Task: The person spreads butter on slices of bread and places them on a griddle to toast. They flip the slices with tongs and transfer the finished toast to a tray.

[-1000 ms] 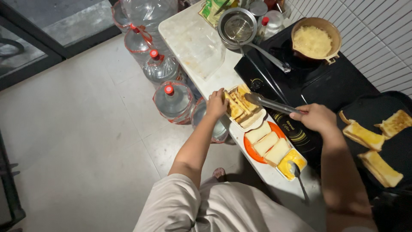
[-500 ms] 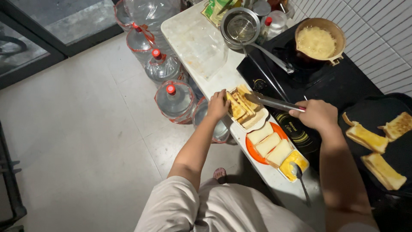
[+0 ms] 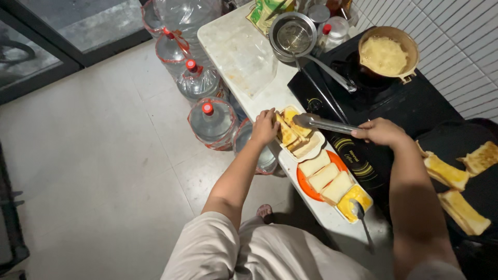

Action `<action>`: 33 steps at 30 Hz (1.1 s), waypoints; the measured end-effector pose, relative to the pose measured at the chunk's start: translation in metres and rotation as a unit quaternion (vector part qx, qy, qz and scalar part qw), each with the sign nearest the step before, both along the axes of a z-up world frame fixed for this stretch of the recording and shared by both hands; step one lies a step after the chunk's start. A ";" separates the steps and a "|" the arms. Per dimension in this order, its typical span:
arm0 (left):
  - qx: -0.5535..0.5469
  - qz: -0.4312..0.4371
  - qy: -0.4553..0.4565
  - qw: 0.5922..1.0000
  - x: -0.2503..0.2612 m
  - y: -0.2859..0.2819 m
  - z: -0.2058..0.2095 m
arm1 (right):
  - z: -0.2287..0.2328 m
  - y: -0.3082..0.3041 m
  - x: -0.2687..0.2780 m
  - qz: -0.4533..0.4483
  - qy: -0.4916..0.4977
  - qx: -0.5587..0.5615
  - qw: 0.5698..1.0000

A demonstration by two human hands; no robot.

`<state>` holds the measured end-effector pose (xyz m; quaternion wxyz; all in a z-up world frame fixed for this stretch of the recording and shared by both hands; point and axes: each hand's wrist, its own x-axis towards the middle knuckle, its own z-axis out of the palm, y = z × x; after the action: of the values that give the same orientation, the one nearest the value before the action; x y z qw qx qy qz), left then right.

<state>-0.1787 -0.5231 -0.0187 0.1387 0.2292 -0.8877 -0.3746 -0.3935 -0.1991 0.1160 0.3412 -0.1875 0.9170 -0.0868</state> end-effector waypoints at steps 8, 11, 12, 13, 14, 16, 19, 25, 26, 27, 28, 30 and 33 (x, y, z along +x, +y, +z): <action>0.009 0.000 -0.014 1.000 0.000 -0.004 -0.002 | 0.059 -0.007 0.066 0.012 0.147 0.080 0.986; 0.012 -0.002 -0.012 1.000 -0.001 -0.002 -0.004 | 0.065 -0.011 0.077 0.021 0.146 0.074 0.986; 0.014 -0.003 -0.009 1.000 -0.003 -0.002 -0.003 | 0.067 -0.012 0.078 0.025 0.142 0.088 0.986; 0.013 -0.002 -0.011 1.000 -0.004 -0.001 -0.003 | 0.069 -0.012 0.079 0.030 0.137 0.103 0.985; 0.013 0.000 -0.012 1.000 -0.005 0.000 -0.003 | 0.070 -0.012 0.080 0.035 0.143 0.102 0.984; 0.014 0.001 -0.019 1.000 -0.002 0.002 -0.003 | 0.070 -0.012 0.085 0.043 0.150 0.100 0.983; 0.017 0.000 -0.024 1.000 -0.003 0.002 0.002 | 0.070 -0.014 0.088 0.044 0.180 0.098 0.978; 0.025 0.002 -0.028 0.999 0.000 0.002 0.003 | 0.080 -0.034 0.090 0.071 0.172 0.117 0.975; 0.023 0.003 -0.028 0.999 0.000 0.002 0.003 | 0.085 -0.037 0.092 0.082 0.182 0.120 0.972; 0.022 0.003 -0.026 0.999 -0.002 0.001 0.003 | 0.092 -0.039 0.092 0.092 0.194 0.123 0.969; 0.016 0.003 -0.016 1.000 -0.004 0.000 0.002 | 0.098 -0.042 0.094 0.102 0.205 0.126 0.965; 0.010 0.003 0.000 1.000 0.000 0.001 -0.002 | 0.108 -0.040 0.105 0.113 0.229 0.123 0.959; 0.017 0.005 0.004 1.000 0.002 0.000 -0.005 | 0.114 -0.041 0.121 0.135 0.270 0.115 0.946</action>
<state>-0.1769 -0.5227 -0.0234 0.1405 0.2341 -0.8796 -0.3896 -0.2725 -0.2398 0.2300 0.1085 -0.2859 0.9445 0.1198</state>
